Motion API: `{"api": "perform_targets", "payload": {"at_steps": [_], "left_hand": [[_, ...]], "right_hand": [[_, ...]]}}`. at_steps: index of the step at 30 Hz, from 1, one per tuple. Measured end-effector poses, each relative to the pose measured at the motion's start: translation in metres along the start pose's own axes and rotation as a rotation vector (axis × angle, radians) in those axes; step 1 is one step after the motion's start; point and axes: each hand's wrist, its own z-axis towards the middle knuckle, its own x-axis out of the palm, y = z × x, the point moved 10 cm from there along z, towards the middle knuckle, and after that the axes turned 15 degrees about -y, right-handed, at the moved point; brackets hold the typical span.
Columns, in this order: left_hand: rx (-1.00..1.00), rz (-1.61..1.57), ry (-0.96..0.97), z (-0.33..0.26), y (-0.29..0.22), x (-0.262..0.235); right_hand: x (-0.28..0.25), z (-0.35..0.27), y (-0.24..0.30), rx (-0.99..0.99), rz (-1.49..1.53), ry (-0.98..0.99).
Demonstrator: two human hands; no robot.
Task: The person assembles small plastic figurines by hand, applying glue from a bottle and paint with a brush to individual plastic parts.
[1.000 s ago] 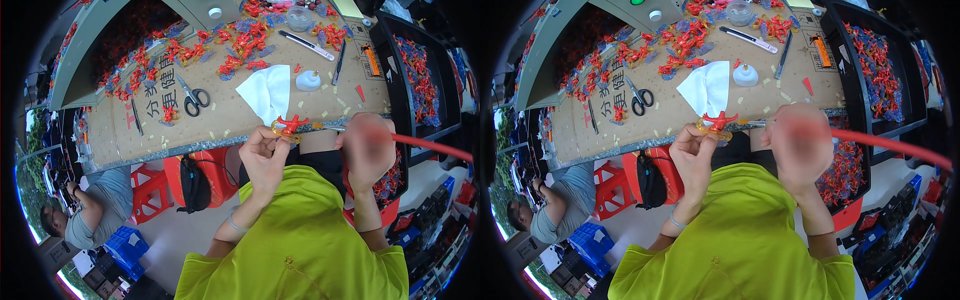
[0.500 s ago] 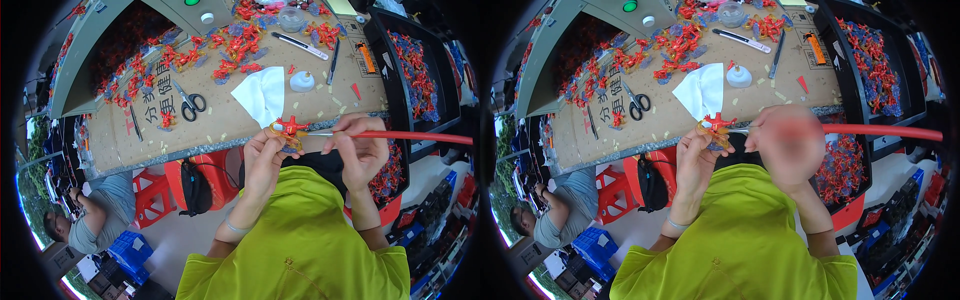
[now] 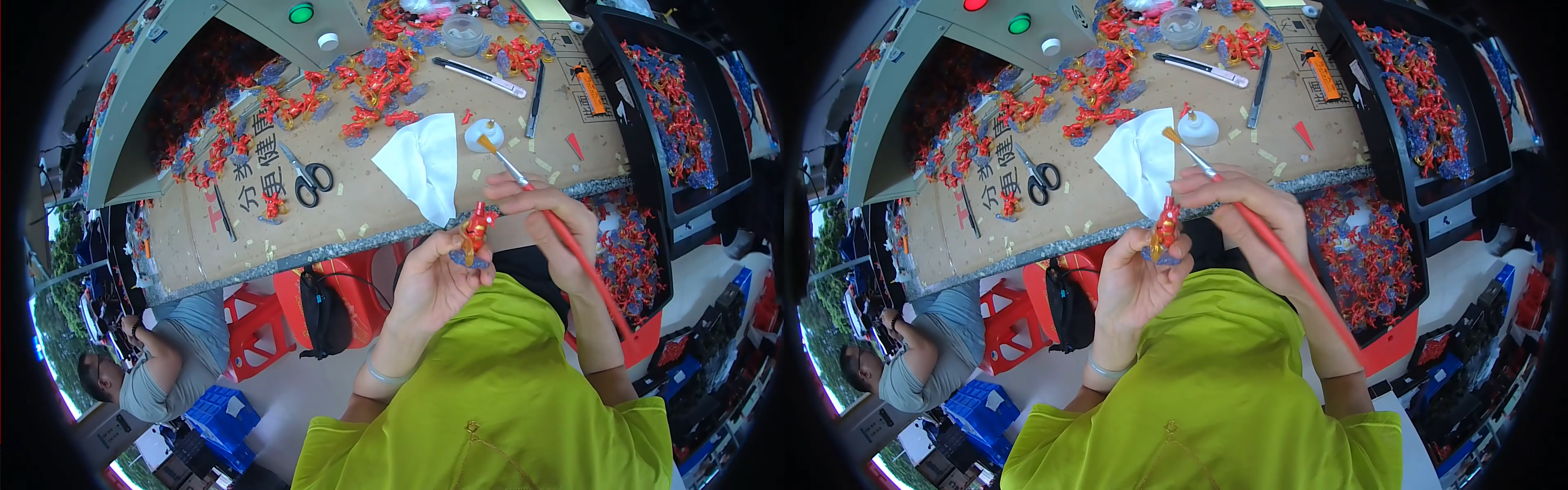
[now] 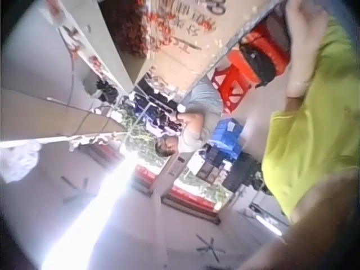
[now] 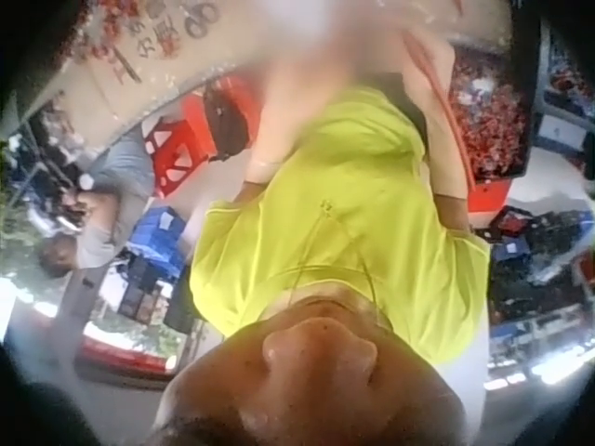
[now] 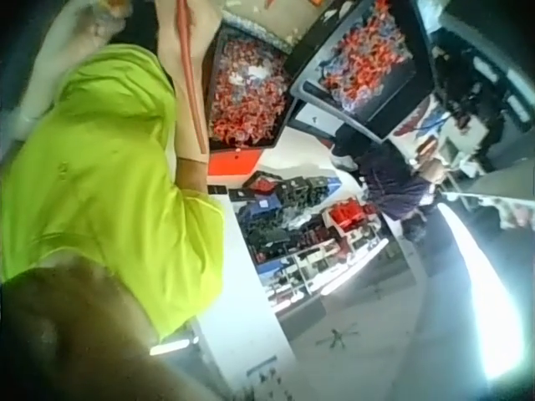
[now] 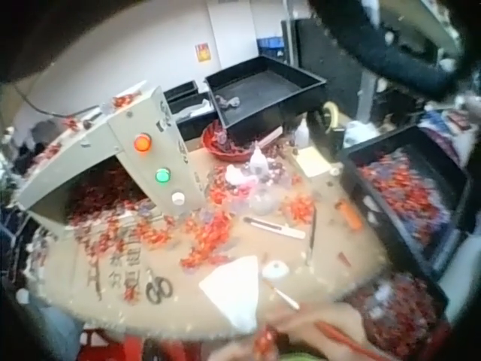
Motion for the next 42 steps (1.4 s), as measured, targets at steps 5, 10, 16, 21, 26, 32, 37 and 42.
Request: {"api": "perform_targets", "payload": {"at_steps": [5, 10, 16, 21, 26, 32, 37, 42], "left_hand": [[-0.306, -0.138, 0.103, -0.009, 0.026, 0.013], [-0.325, -0.055, 0.137, -0.007, 0.031, 0.013], [-0.230, 0.140, 0.166, -0.005, 0.030, 0.005], [-0.224, 0.157, 0.189, -0.007, 0.030, 0.008], [-0.293, 0.152, 0.087, -0.012, 0.035, 0.014], [-0.195, 0.097, -0.096, -0.029, 0.019, 0.005], [0.025, 0.073, -0.056, -0.029, -0.062, -0.020], [0.690, 0.385, -0.351, -0.016, -0.297, -0.056]], "right_hand": [[0.022, -0.007, -0.018, 0.313, 0.363, 0.054], [0.018, -0.008, -0.023, 0.308, 0.331, 0.075], [0.017, -0.012, -0.032, 0.358, 0.306, 0.057], [0.021, -0.011, -0.036, 0.399, 0.353, 0.067], [0.024, -0.009, -0.054, 0.474, 0.490, 0.044], [0.039, -0.018, -0.048, 0.594, 0.467, 0.114], [-0.020, -0.016, 0.002, 0.246, 0.123, -0.011], [-0.083, -0.056, 0.034, 0.103, 0.081, 0.034]]}}
